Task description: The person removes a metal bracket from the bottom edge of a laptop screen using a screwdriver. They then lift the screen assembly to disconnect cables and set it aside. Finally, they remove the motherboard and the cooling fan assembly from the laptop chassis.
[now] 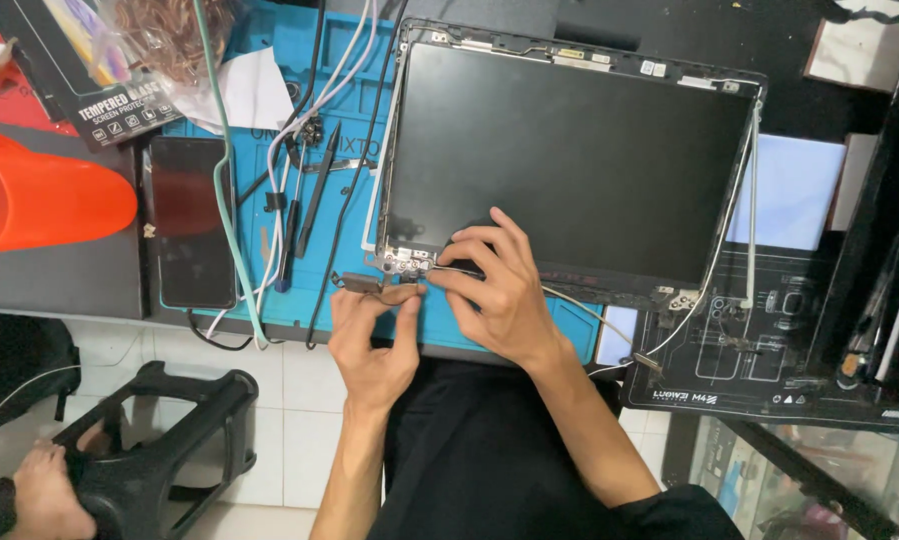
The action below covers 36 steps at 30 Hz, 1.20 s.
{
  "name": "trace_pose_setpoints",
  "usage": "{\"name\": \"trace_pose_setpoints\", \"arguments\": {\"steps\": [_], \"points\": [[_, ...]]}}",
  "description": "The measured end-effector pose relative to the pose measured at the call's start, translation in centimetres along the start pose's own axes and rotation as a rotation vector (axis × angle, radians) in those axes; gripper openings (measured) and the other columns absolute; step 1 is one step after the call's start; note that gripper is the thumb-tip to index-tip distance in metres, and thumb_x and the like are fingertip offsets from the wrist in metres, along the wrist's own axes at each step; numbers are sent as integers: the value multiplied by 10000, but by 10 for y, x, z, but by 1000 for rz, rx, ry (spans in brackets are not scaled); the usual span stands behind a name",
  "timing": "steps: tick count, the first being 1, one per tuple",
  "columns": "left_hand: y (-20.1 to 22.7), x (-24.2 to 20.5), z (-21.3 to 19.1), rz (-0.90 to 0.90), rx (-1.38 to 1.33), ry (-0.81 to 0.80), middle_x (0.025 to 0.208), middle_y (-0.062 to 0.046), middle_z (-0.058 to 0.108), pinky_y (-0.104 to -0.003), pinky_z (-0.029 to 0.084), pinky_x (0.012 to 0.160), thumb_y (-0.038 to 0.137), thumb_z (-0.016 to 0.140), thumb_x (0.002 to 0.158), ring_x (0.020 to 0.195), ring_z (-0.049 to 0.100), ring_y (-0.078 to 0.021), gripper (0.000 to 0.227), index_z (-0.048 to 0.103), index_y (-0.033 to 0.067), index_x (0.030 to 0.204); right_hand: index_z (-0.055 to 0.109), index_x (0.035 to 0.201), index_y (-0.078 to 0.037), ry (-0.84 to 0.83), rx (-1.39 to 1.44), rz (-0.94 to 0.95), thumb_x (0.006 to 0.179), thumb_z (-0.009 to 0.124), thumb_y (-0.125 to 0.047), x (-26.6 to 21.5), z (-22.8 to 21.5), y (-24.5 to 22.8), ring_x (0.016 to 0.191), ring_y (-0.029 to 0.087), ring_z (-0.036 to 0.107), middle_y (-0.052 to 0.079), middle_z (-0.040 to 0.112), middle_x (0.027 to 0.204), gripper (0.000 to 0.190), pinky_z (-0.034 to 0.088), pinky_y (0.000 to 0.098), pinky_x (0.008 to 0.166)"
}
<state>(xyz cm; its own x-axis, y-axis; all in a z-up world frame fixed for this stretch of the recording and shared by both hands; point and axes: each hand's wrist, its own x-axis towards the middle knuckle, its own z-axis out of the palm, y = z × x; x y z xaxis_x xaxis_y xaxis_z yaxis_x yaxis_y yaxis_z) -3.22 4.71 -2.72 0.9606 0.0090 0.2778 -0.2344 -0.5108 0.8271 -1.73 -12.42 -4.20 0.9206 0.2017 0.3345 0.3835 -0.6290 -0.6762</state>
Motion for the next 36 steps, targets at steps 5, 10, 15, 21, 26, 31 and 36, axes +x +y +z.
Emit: {"name": "trace_pose_setpoints", "arguments": {"steps": [5, 10, 15, 21, 26, 31, 36], "points": [[-4, -5, 1, 40, 13, -10, 953, -62, 758, -357, 488, 848, -63, 756, 849, 905, 650, -235, 139, 700, 34, 930, 768, 982, -111, 27, 10, -12, 753, 759, -1, -1, 2, 0, 1157, 263, 621, 22, 670, 1024, 254, 382, 574, 1196], [-9, -8, 5, -68, -63, 92, 989, -79, 745, -321, 531, 847, -63, 735, 922, 904, 674, -219, 115, 660, 7, 975, 736, 988, -104, 57, 4, 33, 810, 773, -9, 4, 1, -4, 1139, 232, 632, 13, 668, 1025, 205, 404, 563, 1200], [-8, -8, 4, -176, -97, 142, 969, -91, 725, -284, 522, 810, -58, 711, 967, 893, 687, -181, 96, 652, -1, 1017, 742, 1054, -95, -15, -80, -49, 850, 798, -74, 16, -8, -4, 1082, 252, 615, 29, 656, 1053, 212, 432, 531, 1130], [-7, -6, 4, -159, -70, 145, 955, -78, 716, -270, 510, 762, -57, 706, 961, 861, 682, -166, 96, 652, 6, 1009, 738, 1052, -101, -115, -77, -113, 836, 780, -83, 22, -12, 3, 1053, 242, 618, 25, 661, 1069, 221, 435, 536, 1123], [-12, -8, 3, -211, -45, 153, 925, -60, 705, -251, 414, 650, -44, 711, 955, 772, 612, -127, 84, 659, 10, 994, 732, 1062, -90, -122, -64, -174, 846, 743, -65, 23, -6, 6, 1052, 250, 612, 30, 661, 1081, 219, 447, 518, 1119], [-16, -12, 4, -218, -61, 162, 914, -37, 660, -234, 379, 621, -28, 711, 971, 755, 558, -87, 87, 654, 20, 1018, 715, 1069, -84, -134, -119, -196, 838, 695, -30, 24, -3, 6, 1052, 259, 607, 32, 656, 1097, 238, 450, 496, 1112], [-14, -10, 3, -224, -45, 161, 905, -29, 648, -230, 353, 594, -25, 711, 974, 735, 541, -77, 85, 655, 25, 1014, 660, 1004, -74, -111, -113, -149, 851, 687, -23, 28, 0, 1, 1089, 288, 590, 48, 643, 1107, 164, 432, 464, 1059]]}}
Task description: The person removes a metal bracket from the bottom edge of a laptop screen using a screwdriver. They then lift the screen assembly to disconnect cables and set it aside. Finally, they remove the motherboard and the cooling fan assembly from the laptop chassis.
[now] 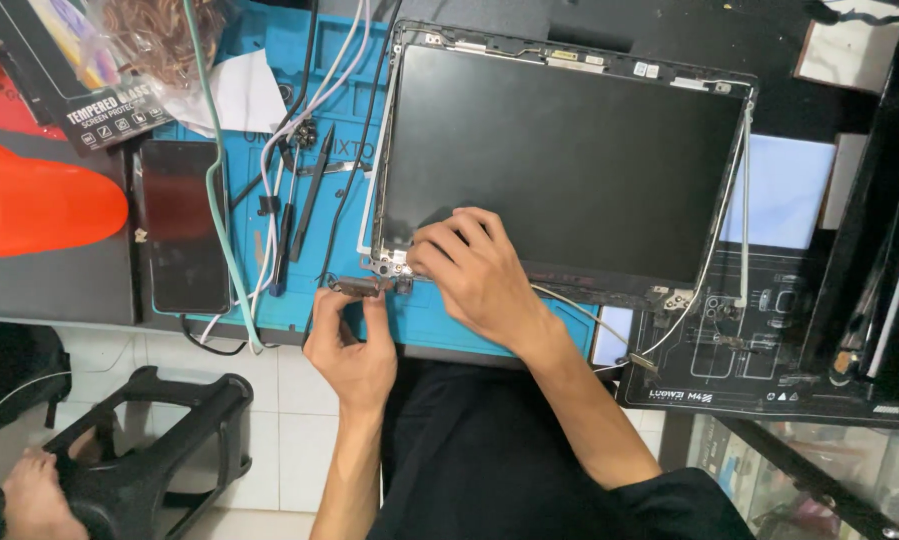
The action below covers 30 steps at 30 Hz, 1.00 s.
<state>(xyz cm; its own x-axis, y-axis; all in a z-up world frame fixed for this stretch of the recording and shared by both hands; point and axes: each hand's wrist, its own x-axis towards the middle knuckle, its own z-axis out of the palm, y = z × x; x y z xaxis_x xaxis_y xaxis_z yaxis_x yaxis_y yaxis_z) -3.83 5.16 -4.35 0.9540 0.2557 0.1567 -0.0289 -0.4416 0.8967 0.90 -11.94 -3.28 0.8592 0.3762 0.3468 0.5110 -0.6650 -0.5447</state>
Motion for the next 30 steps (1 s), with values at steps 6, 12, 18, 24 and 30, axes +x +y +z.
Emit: {"name": "trace_pose_setpoints", "arguments": {"steps": [6, 12, 18, 24, 30], "points": [[2, 2, 1, -7, 9, -4, 915, -54, 660, -239, 400, 625, -37, 717, 961, 753, 573, -110, 90, 656, 10, 1009, 633, 966, -69, 5, 28, 67, 886, 700, -55, 3, 2, -4, 1029, 278, 580, 57, 638, 1065, 105, 423, 454, 1027], [8, 5, 0, 85, -16, -32, 1010, -96, 695, -305, 533, 814, -70, 699, 944, 897, 677, -196, 136, 639, -4, 1048, 623, 978, -83, 16, 90, 96, 896, 702, -65, 4, 0, -5, 1012, 271, 591, 47, 643, 1047, 115, 413, 446, 1022], [10, 8, 1, 164, 138, -78, 995, -104, 701, -353, 523, 813, -79, 727, 895, 896, 648, -258, 197, 670, 4, 1063, 618, 967, -83, 17, 91, 97, 902, 702, -67, 2, 2, -3, 1017, 271, 596, 43, 642, 1032, 108, 412, 448, 1037], [16, 10, 2, 189, 228, -116, 1011, -95, 690, -385, 507, 823, -51, 764, 886, 919, 612, -290, 205, 668, 13, 1056, 629, 968, -73, 44, 110, 93, 913, 701, -75, 0, 4, -2, 1038, 281, 605, 40, 654, 1017, 90, 410, 456, 1055], [21, 17, 2, 196, 220, -140, 1066, -100, 684, -383, 523, 825, -21, 797, 861, 958, 636, -294, 246, 683, 24, 1074, 637, 984, -65, 67, 111, 88, 917, 705, -78, 0, 4, -1, 1045, 295, 613, 53, 656, 1010, 96, 414, 470, 1052]]}}
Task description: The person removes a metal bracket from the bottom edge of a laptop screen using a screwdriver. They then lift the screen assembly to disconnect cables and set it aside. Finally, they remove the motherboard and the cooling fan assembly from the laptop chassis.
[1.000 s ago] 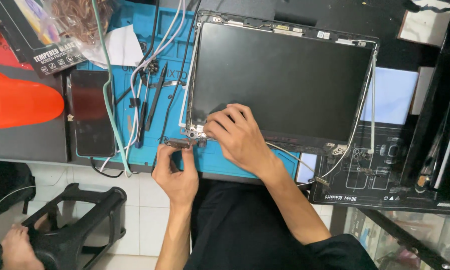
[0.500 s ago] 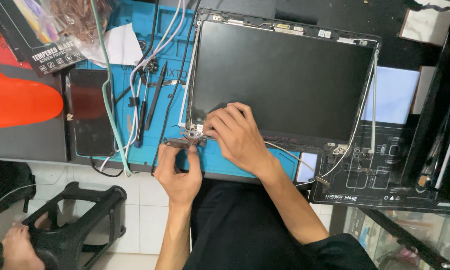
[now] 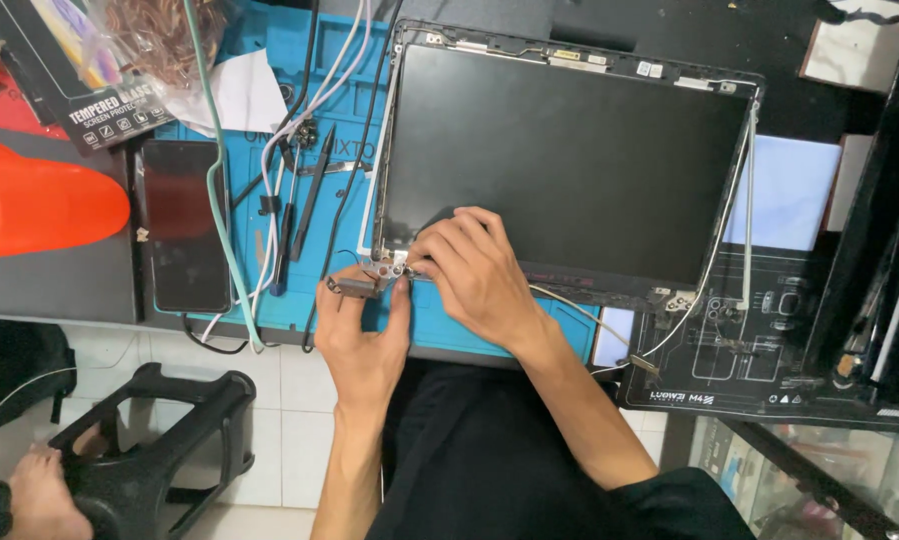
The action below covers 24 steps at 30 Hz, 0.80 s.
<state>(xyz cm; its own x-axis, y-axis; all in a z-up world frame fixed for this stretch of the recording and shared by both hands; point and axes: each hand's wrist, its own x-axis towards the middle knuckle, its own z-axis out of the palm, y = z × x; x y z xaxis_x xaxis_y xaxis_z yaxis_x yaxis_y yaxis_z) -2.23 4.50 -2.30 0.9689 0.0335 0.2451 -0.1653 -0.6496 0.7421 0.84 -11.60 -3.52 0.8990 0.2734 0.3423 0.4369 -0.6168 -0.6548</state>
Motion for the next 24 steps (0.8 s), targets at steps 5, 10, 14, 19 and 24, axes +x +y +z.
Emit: {"name": "trace_pose_setpoints", "arguments": {"steps": [5, 10, 14, 19, 24], "points": [[-6, 4, 0, -23, -27, -24, 1065, -109, 672, -374, 535, 785, -11, 812, 861, 940, 652, -283, 235, 683, 24, 1054, 644, 1001, -53, 5, 24, 16, 922, 718, -79, -2, 3, 2, 1022, 291, 620, 65, 654, 1006, 112, 430, 477, 1064], [-10, 3, 1, -30, -56, -47, 1084, -127, 656, -372, 538, 774, -23, 793, 871, 937, 660, -285, 216, 670, 8, 1045, 659, 1004, -47, 40, 72, 24, 927, 711, -50, -6, 2, 7, 1047, 284, 638, 64, 664, 1025, 93, 453, 486, 1096], [-6, 6, 1, -56, -48, -79, 1078, -135, 641, -384, 535, 799, -46, 737, 882, 954, 661, -304, 196, 686, 13, 1061, 682, 1069, -42, 35, 173, 107, 926, 705, -37, -5, 0, 4, 1114, 327, 630, 91, 667, 1092, 145, 458, 475, 1101], [-4, 9, 3, -95, -45, -89, 1056, -134, 629, -391, 530, 806, -46, 706, 906, 951, 658, -309, 180, 685, 20, 1071, 714, 1096, -64, 5, 93, 58, 883, 736, -75, -3, -1, 2, 1119, 324, 620, 87, 668, 1145, 214, 436, 495, 1105], [-1, 10, 5, -163, -7, -95, 1029, -126, 624, -394, 525, 766, -47, 686, 905, 900, 659, -301, 165, 681, 25, 1053, 716, 1064, -85, 5, 99, 55, 876, 757, -87, -5, 2, 5, 1125, 313, 618, 65, 661, 1121, 192, 439, 490, 1105]]}}
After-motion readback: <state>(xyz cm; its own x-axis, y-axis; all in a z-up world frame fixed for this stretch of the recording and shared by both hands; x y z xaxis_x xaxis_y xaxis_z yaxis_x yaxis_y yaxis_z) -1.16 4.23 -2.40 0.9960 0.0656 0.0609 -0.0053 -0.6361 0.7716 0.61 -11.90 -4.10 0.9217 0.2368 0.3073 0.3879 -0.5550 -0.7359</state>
